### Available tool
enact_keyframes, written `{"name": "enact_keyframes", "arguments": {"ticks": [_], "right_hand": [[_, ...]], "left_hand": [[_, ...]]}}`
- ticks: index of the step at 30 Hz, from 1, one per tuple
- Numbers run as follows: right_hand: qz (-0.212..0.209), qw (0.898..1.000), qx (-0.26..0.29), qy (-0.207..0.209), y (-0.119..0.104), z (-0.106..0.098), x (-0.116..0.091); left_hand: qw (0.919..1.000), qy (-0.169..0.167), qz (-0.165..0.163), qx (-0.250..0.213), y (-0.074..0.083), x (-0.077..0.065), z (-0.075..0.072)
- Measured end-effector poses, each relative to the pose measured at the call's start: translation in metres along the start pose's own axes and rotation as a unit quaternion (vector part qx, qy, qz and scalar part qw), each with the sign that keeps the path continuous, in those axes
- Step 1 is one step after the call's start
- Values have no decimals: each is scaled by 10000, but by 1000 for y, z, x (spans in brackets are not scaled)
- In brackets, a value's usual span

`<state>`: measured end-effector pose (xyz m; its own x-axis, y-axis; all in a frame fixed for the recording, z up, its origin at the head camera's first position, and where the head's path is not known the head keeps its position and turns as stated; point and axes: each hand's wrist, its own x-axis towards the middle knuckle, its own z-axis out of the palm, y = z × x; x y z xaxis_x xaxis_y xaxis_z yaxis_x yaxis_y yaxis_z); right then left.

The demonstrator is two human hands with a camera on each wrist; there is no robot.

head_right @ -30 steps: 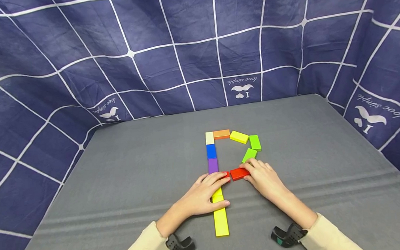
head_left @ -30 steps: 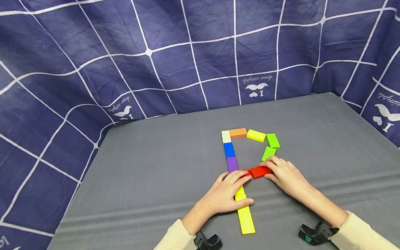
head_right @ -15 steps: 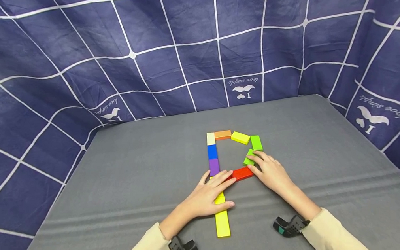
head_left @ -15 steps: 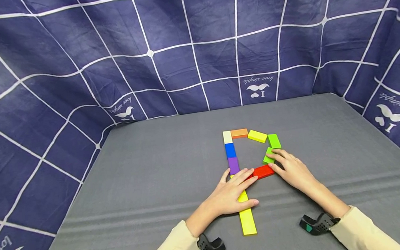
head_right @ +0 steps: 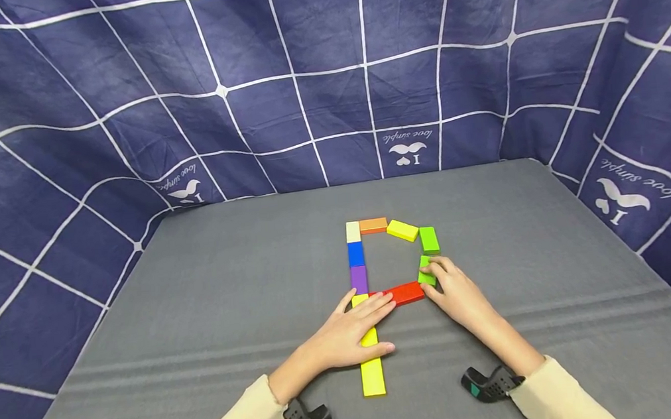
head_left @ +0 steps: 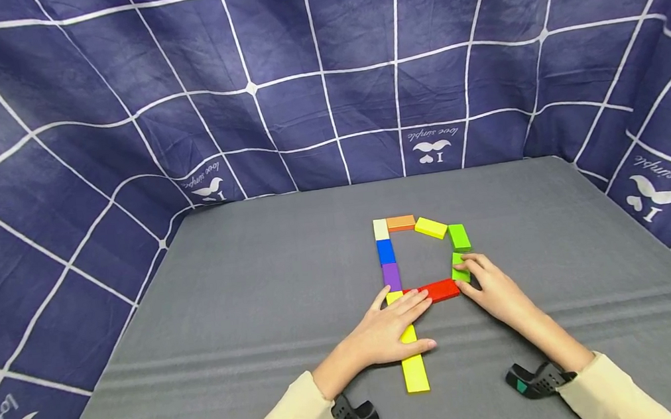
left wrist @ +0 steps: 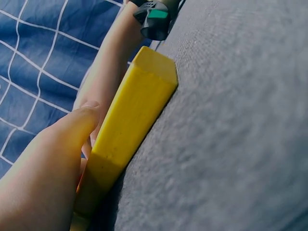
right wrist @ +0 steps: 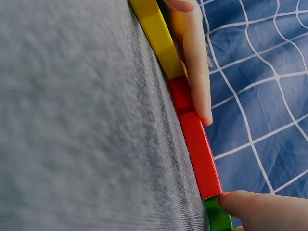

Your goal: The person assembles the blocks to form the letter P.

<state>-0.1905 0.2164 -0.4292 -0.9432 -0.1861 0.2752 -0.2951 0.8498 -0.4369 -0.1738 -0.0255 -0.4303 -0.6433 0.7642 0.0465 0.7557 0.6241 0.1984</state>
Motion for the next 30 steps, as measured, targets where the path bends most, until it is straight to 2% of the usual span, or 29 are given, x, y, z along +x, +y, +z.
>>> {"name": "enact_keyframes", "arguments": {"ticks": [6, 10, 13, 17, 22, 30], "right_hand": [[244, 9997, -24, 35, 0, -4, 2], [557, 9981, -39, 245, 8, -8, 18], [707, 9975, -52, 40, 15, -8, 29], [786, 9964, 37, -302, 22, -5, 36], [819, 9963, 234, -134, 23, -1, 34], [637, 9975, 318, -18, 18, 2, 28]], "left_hand": [[10000, 26, 70, -19, 1, -2, 3], [9999, 93, 100, 1, 0, -1, 4], [9999, 100, 112, -50, 0, -1, 5], [9998, 93, 138, -93, 0, -2, 5], [9998, 123, 161, -41, -1, -1, 5], [9998, 66, 118, -122, -1, -1, 4]]}}
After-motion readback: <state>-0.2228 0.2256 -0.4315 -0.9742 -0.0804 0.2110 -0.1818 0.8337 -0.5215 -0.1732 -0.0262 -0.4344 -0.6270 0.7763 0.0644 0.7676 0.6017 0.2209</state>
